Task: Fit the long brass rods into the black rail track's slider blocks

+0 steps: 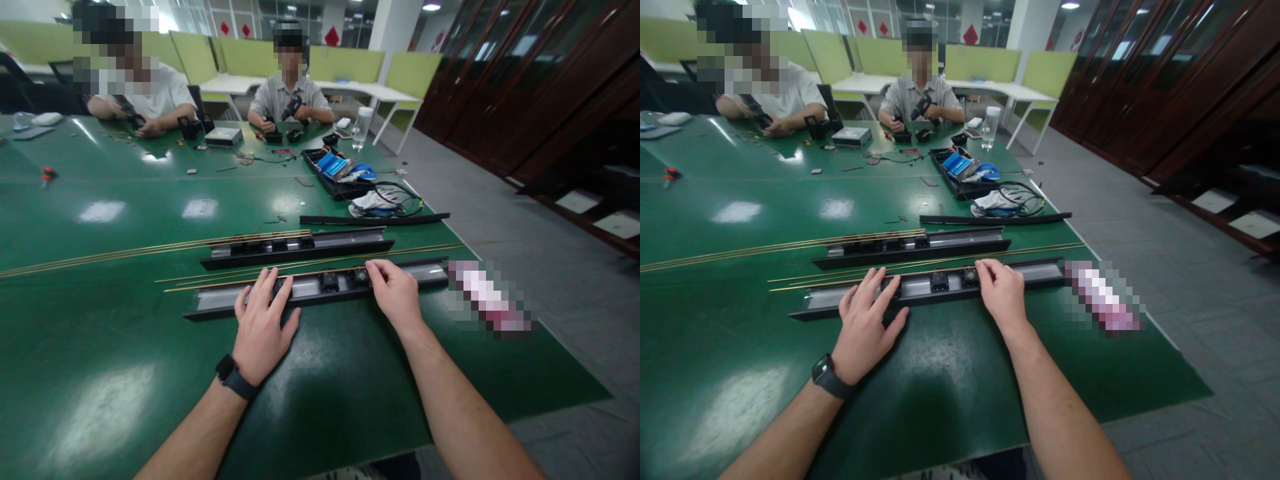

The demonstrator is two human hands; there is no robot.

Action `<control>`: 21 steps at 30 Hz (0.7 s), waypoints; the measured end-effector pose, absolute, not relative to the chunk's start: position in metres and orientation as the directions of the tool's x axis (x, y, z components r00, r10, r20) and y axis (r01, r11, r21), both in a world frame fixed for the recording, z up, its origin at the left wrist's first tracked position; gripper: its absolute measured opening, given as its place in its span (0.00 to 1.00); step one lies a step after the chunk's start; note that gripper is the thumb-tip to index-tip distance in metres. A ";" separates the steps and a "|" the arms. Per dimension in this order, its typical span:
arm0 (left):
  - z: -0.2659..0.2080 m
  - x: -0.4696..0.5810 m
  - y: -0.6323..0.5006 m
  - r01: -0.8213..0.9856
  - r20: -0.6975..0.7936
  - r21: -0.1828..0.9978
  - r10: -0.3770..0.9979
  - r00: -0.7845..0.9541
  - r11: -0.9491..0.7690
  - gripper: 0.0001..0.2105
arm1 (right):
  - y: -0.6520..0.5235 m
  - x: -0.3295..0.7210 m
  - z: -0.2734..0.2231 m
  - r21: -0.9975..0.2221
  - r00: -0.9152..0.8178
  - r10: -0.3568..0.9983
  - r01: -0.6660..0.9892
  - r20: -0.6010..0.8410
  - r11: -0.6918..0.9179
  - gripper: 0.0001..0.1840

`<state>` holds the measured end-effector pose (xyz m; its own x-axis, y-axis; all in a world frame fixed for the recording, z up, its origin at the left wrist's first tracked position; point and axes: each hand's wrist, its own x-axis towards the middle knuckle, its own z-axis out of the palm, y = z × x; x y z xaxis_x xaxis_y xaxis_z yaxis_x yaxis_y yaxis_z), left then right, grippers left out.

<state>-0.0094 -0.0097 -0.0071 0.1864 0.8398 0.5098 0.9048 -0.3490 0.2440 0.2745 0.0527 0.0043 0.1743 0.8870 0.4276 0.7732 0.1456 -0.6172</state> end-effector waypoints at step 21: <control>-0.007 -0.010 -0.010 0.905 0.508 0.237 0.839 0.194 -0.353 0.26 | 0.052 0.274 0.006 -0.604 0.181 0.883 0.785 0.433 0.135 0.21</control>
<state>-0.0096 -0.0105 -0.0071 0.1944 0.8390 0.5083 0.9050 -0.3532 0.2369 0.2740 0.0518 0.0058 0.1814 0.8831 0.4326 0.7854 0.1347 -0.6042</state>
